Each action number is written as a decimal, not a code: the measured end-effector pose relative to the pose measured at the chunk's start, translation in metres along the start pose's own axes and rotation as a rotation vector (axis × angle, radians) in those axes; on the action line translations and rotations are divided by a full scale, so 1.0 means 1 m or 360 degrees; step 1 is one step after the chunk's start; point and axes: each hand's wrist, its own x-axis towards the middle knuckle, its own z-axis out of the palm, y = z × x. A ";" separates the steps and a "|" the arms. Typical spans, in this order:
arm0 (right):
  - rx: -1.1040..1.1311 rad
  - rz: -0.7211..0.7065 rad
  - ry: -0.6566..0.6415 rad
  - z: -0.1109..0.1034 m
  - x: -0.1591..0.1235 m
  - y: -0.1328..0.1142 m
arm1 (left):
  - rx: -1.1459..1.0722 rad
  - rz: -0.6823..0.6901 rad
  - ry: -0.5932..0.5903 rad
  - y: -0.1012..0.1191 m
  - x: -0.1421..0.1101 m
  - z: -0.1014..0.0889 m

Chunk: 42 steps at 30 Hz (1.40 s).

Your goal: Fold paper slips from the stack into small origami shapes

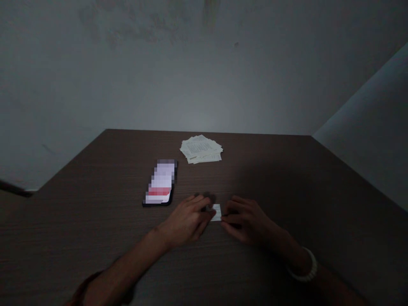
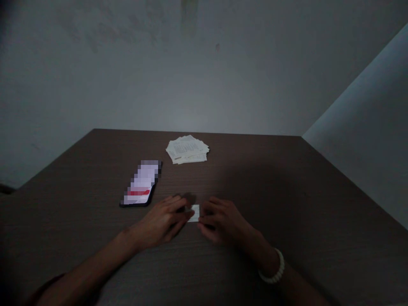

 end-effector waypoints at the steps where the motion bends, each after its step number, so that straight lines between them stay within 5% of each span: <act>1: 0.0017 -0.0003 0.0019 0.001 0.000 0.000 | -0.0015 0.0007 -0.0002 -0.001 0.000 -0.001; 8: 0.0062 -0.0032 0.0046 0.003 0.001 0.000 | -0.0112 0.0064 -0.0021 -0.006 -0.002 -0.005; 19: 0.0047 0.0022 0.0076 0.009 0.006 0.007 | 0.0243 0.0141 0.0170 -0.002 0.001 0.007; 42: 0.0185 0.0186 0.0108 0.008 0.005 0.007 | -0.0154 0.0026 0.0105 -0.013 -0.003 -0.004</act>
